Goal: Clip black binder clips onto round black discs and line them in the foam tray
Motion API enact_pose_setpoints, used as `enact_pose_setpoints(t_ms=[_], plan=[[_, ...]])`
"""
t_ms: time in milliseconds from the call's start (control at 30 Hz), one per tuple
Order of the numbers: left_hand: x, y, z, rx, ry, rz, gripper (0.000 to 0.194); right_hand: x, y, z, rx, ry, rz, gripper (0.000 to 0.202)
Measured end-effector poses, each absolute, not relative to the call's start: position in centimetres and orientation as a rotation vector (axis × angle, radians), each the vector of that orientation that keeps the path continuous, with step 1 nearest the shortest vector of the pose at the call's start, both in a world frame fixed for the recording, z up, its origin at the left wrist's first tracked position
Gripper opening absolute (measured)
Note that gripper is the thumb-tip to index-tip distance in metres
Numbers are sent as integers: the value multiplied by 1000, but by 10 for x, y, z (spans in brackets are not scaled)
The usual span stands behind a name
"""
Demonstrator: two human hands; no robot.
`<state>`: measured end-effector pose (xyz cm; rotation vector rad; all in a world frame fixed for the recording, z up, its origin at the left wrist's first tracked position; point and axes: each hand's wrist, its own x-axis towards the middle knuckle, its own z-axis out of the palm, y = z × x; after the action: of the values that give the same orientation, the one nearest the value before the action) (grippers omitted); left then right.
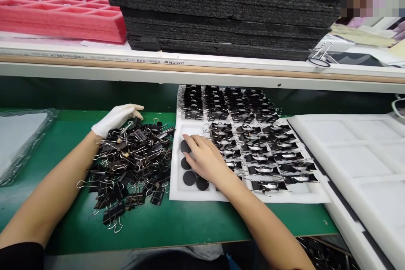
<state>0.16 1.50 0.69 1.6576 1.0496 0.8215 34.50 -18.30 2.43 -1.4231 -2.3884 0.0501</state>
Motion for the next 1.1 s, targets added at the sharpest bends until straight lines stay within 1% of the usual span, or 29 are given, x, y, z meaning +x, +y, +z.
enact_pose_setpoints(t_ms=[433,733,933,1100], plan=[[4,11,12,1659,1065,815,71,344,-184,26,-1431,-2377,55,41],[2,15,8,1657,1044,826,68,345,-184,27,-1372,-2353,69,39],[0,18,3,1667,1034,823,65,345,-183,25,-1406,-2405,47,43],[-1,18,2,1668,1040,817,66,345,-184,25,-1424,-2433,33,42]])
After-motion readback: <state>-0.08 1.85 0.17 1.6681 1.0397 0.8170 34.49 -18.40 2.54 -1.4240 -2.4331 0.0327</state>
